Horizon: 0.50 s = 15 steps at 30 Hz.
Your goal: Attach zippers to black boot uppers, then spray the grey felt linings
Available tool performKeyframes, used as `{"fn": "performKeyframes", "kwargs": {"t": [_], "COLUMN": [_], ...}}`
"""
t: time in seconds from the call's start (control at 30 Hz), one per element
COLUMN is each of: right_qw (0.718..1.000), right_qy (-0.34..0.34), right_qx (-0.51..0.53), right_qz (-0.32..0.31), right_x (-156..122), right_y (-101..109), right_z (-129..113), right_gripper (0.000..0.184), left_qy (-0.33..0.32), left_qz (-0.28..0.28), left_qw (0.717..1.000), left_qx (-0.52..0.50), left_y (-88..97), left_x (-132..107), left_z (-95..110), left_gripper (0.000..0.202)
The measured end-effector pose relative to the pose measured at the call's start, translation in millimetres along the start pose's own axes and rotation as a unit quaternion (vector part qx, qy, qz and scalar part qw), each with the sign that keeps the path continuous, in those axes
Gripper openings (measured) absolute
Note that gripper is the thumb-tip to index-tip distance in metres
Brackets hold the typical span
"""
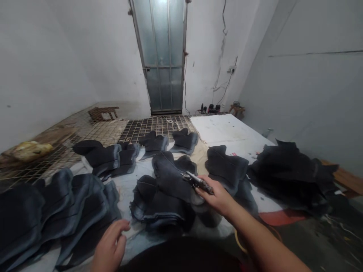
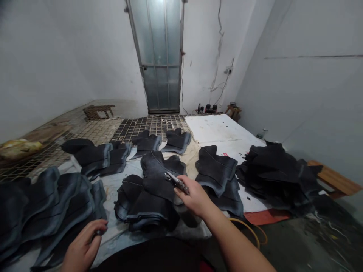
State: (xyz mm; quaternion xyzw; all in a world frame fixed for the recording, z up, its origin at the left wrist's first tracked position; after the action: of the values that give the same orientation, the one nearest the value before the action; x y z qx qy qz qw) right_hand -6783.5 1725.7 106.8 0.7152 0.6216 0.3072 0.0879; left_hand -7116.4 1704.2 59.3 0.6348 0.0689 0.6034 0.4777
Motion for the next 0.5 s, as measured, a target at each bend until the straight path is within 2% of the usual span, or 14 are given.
{"fn": "performKeyframes", "kwargs": {"t": [0.17, 0.3, 0.4, 0.5], "right_qw": [0.994, 0.985, 0.986, 0.991], "right_qy": [-0.078, -0.102, -0.104, -0.1], "right_qx": [-0.022, -0.062, -0.064, -0.056], "right_qz": [0.073, 0.121, 0.114, 0.071], "right_x": [-23.6, -35.4, -43.2, -56.0], "right_y": [25.7, 42.0, 45.2, 42.9], "right_z": [30.9, 48.2, 52.4, 50.3], "right_gripper": [0.029, 0.033, 0.033, 0.031], "left_qy": [-0.022, -0.052, -0.08, -0.093], "left_qz": [0.019, 0.006, -0.002, -0.008], "left_qw": [0.999, 0.997, 0.995, 0.993], "left_qx": [-0.027, -0.053, -0.064, -0.066], "left_y": [-2.5, -11.3, -15.1, -14.1], "left_x": [29.0, 44.8, 51.5, 54.8], "left_z": [15.8, 31.6, 40.2, 42.9], "left_gripper": [0.02, 0.022, 0.023, 0.023]}}
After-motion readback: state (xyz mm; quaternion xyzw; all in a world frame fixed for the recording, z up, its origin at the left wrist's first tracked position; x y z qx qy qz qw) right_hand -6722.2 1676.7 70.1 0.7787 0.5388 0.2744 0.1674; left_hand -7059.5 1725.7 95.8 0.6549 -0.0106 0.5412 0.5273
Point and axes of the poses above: each hand's wrist, its own x-axis towards the middle knuckle, its own y-axis out of the back of the hand, z = x × y, the point moved 5 cm from there along x, towards the middle knuckle, and after that the axes turned 10 degrees about z, right-handed, at the moved point
